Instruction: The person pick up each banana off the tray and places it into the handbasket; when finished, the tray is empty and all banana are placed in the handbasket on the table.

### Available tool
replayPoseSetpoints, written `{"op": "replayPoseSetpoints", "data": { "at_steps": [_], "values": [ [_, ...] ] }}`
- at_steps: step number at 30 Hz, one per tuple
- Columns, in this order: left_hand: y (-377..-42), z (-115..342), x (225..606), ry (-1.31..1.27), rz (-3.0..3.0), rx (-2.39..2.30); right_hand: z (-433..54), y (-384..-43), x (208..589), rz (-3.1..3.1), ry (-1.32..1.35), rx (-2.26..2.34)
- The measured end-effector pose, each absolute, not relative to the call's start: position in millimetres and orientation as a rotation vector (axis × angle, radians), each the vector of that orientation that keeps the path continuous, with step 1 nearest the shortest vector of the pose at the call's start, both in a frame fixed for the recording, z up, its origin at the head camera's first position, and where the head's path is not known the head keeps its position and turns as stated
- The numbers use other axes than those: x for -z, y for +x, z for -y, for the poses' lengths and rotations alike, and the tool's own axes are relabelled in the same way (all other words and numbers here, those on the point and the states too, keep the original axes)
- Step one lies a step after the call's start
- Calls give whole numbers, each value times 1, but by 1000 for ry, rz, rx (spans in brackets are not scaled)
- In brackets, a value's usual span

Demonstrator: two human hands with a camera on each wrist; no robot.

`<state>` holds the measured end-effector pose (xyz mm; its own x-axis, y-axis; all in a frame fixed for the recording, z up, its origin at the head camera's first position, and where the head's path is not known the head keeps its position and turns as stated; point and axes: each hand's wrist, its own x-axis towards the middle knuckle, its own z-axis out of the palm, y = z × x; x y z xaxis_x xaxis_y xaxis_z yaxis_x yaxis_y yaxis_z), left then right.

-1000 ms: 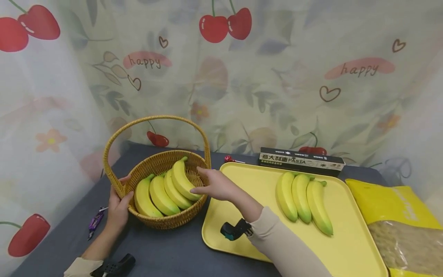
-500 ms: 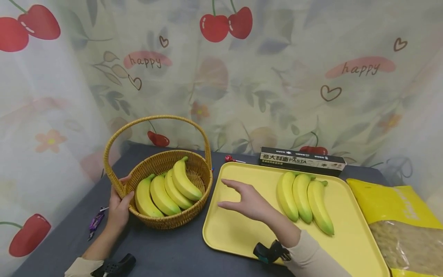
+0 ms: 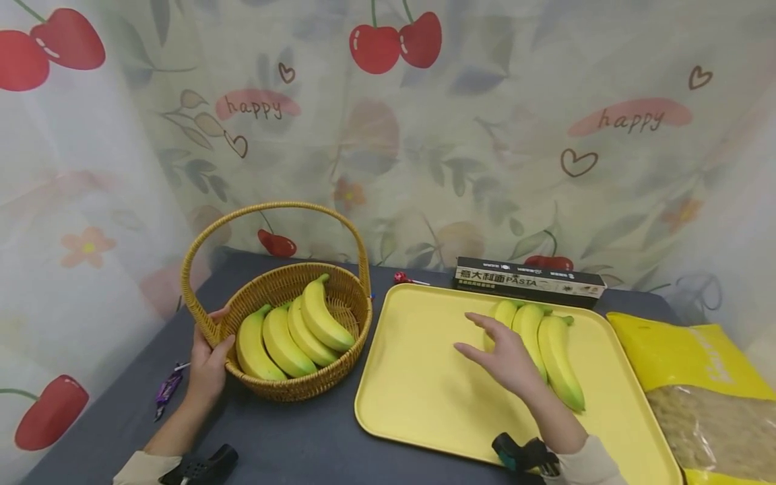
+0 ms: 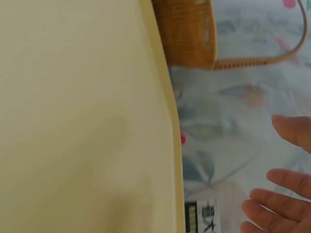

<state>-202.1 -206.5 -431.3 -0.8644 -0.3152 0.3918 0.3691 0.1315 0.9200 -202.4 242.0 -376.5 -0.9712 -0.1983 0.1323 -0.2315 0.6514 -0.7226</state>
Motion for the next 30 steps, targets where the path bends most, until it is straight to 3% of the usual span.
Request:
{"op": "replayPoseSetpoints", "data": {
  "at_steps": [12,30],
  "values": [
    [-204,207,432,-83,1898,1788,-266,-215,396,2875,135,-1126],
    [-202,206,432,-55,1907,1775,-266,-218,420,2853,289,-1084]
  ]
}}
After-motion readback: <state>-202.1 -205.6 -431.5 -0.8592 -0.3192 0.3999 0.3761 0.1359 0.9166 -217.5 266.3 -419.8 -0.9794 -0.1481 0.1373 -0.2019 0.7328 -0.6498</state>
